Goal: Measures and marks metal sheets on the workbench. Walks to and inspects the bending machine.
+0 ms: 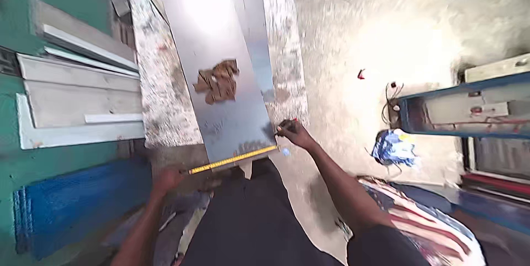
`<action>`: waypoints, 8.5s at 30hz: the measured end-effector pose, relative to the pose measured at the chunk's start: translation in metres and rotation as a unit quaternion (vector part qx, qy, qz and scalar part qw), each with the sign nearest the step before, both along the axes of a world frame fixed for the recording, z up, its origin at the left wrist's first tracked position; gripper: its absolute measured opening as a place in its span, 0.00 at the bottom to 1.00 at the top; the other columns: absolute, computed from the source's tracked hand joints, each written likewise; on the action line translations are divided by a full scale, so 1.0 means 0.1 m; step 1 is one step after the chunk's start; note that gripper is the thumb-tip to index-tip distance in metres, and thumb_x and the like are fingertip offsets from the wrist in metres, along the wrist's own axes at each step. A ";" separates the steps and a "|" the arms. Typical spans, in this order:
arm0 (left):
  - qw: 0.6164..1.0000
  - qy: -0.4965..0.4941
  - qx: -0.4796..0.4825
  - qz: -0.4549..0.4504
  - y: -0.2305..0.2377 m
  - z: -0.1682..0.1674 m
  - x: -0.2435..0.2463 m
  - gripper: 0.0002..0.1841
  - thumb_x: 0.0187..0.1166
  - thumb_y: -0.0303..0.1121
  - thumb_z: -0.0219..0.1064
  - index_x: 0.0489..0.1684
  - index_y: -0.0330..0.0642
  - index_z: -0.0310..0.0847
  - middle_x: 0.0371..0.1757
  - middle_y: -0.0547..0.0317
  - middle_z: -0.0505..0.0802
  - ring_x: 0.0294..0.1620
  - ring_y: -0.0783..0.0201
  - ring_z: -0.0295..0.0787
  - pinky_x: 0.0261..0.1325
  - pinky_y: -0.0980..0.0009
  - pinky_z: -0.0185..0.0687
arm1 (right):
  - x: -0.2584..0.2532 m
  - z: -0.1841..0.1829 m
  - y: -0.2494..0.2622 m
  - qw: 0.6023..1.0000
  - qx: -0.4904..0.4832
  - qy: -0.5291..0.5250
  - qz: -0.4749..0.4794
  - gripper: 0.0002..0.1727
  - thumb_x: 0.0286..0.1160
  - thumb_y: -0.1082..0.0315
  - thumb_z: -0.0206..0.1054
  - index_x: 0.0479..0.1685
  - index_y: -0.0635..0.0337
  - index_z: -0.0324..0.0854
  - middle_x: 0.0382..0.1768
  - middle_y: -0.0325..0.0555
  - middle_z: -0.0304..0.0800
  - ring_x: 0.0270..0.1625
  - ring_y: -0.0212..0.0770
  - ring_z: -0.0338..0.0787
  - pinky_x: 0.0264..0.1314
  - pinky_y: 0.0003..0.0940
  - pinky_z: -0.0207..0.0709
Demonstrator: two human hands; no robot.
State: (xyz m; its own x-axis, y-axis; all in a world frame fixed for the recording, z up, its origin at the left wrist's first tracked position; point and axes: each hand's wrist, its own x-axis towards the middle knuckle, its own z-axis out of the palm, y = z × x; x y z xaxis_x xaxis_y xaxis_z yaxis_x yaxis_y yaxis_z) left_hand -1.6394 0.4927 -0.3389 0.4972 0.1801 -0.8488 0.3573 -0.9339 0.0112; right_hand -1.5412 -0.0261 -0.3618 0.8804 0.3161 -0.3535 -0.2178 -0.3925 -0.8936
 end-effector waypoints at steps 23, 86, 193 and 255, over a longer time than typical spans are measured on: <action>0.999 0.019 0.000 0.030 0.06 -0.04 -0.02 0.29 0.75 0.66 0.66 0.59 0.53 0.91 0.58 0.50 0.95 0.63 0.46 0.91 0.64 0.35 0.82 | -0.65 -0.08 0.13 0.946 -0.285 0.150 -0.029 0.20 0.89 0.53 0.56 0.52 0.59 0.88 0.40 0.55 0.92 0.47 0.56 0.92 0.55 0.62 0.80; 0.996 -0.088 -0.027 0.016 0.10 -0.26 -0.21 0.19 0.73 0.60 0.68 0.46 0.59 0.91 0.46 0.49 0.96 0.51 0.40 0.92 0.48 0.28 0.81 | -0.62 -0.32 2.28 0.975 -0.007 -0.054 0.217 0.13 0.83 0.54 0.66 0.51 0.51 0.89 0.34 0.36 0.94 0.37 0.31 0.91 0.47 0.41 0.85; 0.850 -0.260 -0.322 0.327 -0.40 0.97 1.07 0.08 0.81 0.36 0.68 0.42 0.42 0.87 0.30 0.66 0.90 0.26 0.73 0.83 0.30 0.76 0.81 | 1.21 -0.04 0.88 0.695 0.229 0.233 -0.640 0.11 0.87 0.58 0.55 0.41 0.54 0.73 0.23 0.40 0.77 0.20 0.35 0.76 0.21 0.32 0.74; 0.983 -0.055 -0.125 0.121 -2.42 -0.32 2.29 0.14 0.82 0.47 0.72 0.46 0.44 0.90 0.41 0.45 0.91 0.40 0.50 0.86 0.48 0.41 0.81 | 2.35 -0.29 -2.46 0.976 -0.161 0.148 0.004 0.19 0.88 0.55 0.58 0.56 0.61 0.85 0.43 0.50 0.93 0.41 0.45 0.92 0.49 0.50 0.85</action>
